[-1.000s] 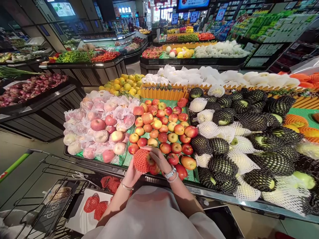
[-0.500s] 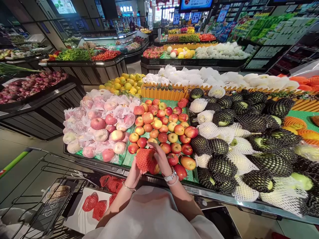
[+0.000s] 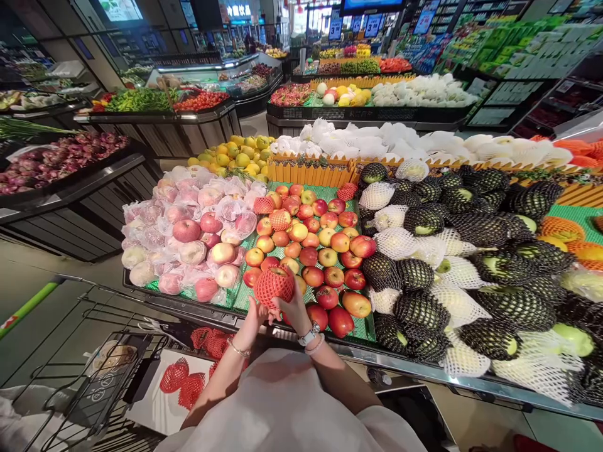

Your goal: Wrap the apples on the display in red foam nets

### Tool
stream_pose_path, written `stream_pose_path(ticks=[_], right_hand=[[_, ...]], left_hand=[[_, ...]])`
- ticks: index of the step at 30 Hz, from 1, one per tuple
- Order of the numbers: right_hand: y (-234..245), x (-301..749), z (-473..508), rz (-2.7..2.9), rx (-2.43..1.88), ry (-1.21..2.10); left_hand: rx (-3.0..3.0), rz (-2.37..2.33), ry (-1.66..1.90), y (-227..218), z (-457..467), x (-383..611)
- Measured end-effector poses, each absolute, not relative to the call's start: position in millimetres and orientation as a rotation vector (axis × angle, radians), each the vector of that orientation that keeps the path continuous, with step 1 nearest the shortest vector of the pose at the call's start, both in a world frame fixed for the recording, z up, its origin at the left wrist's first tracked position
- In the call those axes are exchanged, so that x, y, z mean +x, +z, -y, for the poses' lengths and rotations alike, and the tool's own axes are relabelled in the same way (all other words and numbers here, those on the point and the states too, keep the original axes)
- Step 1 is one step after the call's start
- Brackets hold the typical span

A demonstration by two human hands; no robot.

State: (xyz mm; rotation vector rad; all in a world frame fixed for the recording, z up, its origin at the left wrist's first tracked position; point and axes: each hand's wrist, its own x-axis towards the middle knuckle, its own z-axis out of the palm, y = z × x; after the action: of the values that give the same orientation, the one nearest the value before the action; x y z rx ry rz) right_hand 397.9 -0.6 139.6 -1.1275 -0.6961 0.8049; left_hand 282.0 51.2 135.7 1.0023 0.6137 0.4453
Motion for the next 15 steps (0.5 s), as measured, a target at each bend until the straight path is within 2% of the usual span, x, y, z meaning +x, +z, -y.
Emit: stream_pose_path(ticks=[2,7,15], right_hand=[[135,402,-1,0.618,-1.041,0.871],[125,403,5,0.555,-1.040,0.929],[128,392,6,0.622,-0.973,1.085]], left_hand=[[1.180,-0.674,0.520,134,-58,272],[1.278,-0.901,1.012,155,-73,260],[1.547,-0.501,0.555,184,-67,263]])
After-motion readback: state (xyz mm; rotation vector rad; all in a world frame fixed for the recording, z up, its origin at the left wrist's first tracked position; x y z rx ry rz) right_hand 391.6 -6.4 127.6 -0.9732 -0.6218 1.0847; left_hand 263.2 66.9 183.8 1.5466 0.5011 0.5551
